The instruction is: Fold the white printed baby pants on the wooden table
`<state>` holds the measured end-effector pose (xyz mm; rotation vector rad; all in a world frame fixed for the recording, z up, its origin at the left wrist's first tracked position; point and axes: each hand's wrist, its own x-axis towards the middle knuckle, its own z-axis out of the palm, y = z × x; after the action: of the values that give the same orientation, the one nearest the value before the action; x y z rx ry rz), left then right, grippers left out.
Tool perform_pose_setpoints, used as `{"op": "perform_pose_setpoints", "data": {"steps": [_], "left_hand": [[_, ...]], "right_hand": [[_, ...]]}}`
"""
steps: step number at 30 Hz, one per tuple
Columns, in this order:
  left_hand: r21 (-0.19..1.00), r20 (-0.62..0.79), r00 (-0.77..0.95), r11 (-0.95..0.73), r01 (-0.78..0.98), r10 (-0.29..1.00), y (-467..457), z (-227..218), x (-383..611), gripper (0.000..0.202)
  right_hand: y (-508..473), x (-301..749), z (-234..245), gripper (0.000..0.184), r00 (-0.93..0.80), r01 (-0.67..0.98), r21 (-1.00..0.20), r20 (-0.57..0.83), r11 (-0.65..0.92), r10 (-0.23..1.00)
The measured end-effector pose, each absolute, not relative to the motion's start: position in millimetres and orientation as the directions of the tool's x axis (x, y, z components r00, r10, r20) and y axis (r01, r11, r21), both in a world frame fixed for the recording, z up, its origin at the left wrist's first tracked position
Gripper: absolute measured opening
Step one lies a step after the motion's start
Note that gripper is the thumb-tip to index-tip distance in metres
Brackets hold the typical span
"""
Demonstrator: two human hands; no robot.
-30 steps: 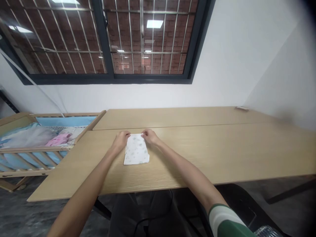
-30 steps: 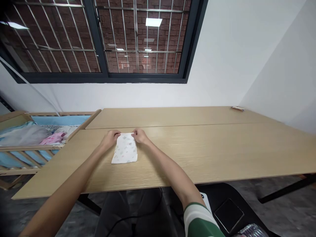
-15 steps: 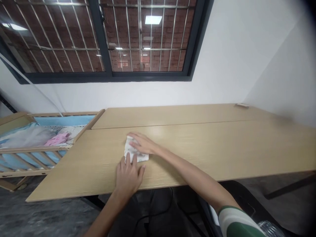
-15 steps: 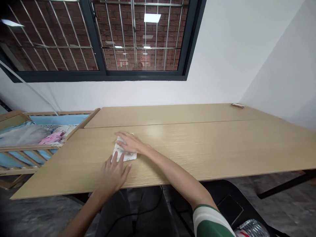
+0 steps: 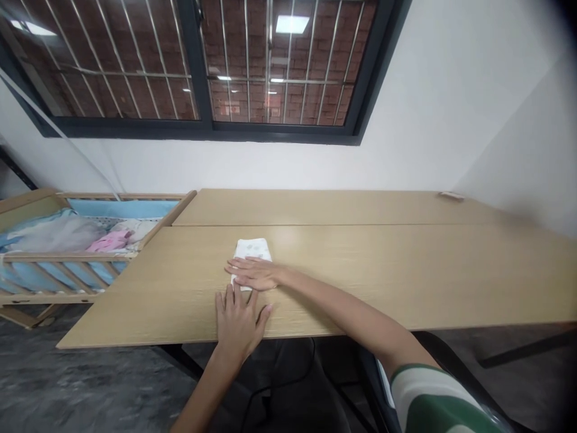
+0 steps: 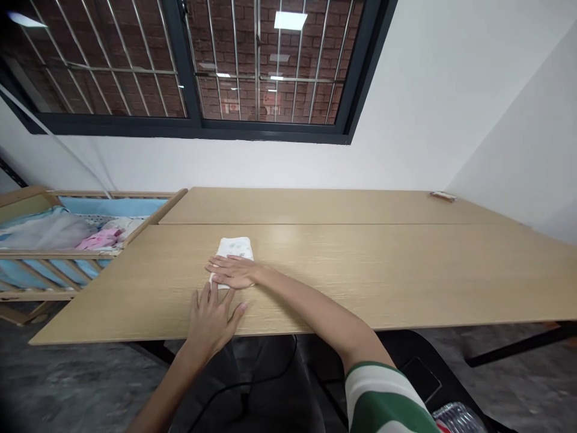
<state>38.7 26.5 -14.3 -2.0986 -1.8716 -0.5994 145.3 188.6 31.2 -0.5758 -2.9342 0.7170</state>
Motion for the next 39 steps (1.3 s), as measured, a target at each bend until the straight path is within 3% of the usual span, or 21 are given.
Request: {"op": "perform_pose_setpoints", "data": {"steps": [5,15,21,23,25,28,34,36,39], "left_hand": [[0.055,0.48,0.093,-0.136,0.989,0.872,28,-16,37,0.058],[0.054,0.503,0.084,-0.129,0.99,0.86,27,-13,39,0.058],[0.062,0.509,0.098,-0.15,0.987,0.855,30,-17,33,0.056],[0.075,0.51,0.109,-0.17,0.983,0.853,36,-16,22,0.052],[0.096,0.505,0.136,-0.212,0.972,0.852,40,-13,8,0.045],[0.118,0.513,0.195,-0.293,0.949,0.836,37,-9,-11,0.038],[0.176,0.55,0.304,-0.463,0.868,0.778,-8,-14,-26,0.045],[0.202,0.539,0.342,-0.513,0.834,0.769,-21,-15,-27,0.042],[0.257,0.488,0.4,-0.565,0.784,0.776,-29,-11,-31,0.022]], "right_hand": [[233,148,23,0.062,-0.906,0.399,-0.338,-0.001,0.852,0.424],[266,152,28,0.059,-0.846,0.502,-0.247,0.058,0.829,0.53],[235,162,44,0.053,-0.795,0.499,-0.128,0.327,0.857,0.512],[215,172,52,0.044,-0.757,0.535,-0.148,0.354,0.832,0.55],[190,185,58,0.039,-0.762,0.539,-0.207,0.292,0.817,0.577],[146,209,63,0.049,-0.809,0.511,-0.279,0.164,0.813,0.564],[63,247,48,0.092,-0.823,0.518,-0.318,0.068,0.794,0.564],[43,254,42,0.079,-0.813,0.534,-0.301,0.073,0.79,0.578],[26,257,42,0.045,-0.78,0.552,-0.312,0.136,0.774,0.611]]}}
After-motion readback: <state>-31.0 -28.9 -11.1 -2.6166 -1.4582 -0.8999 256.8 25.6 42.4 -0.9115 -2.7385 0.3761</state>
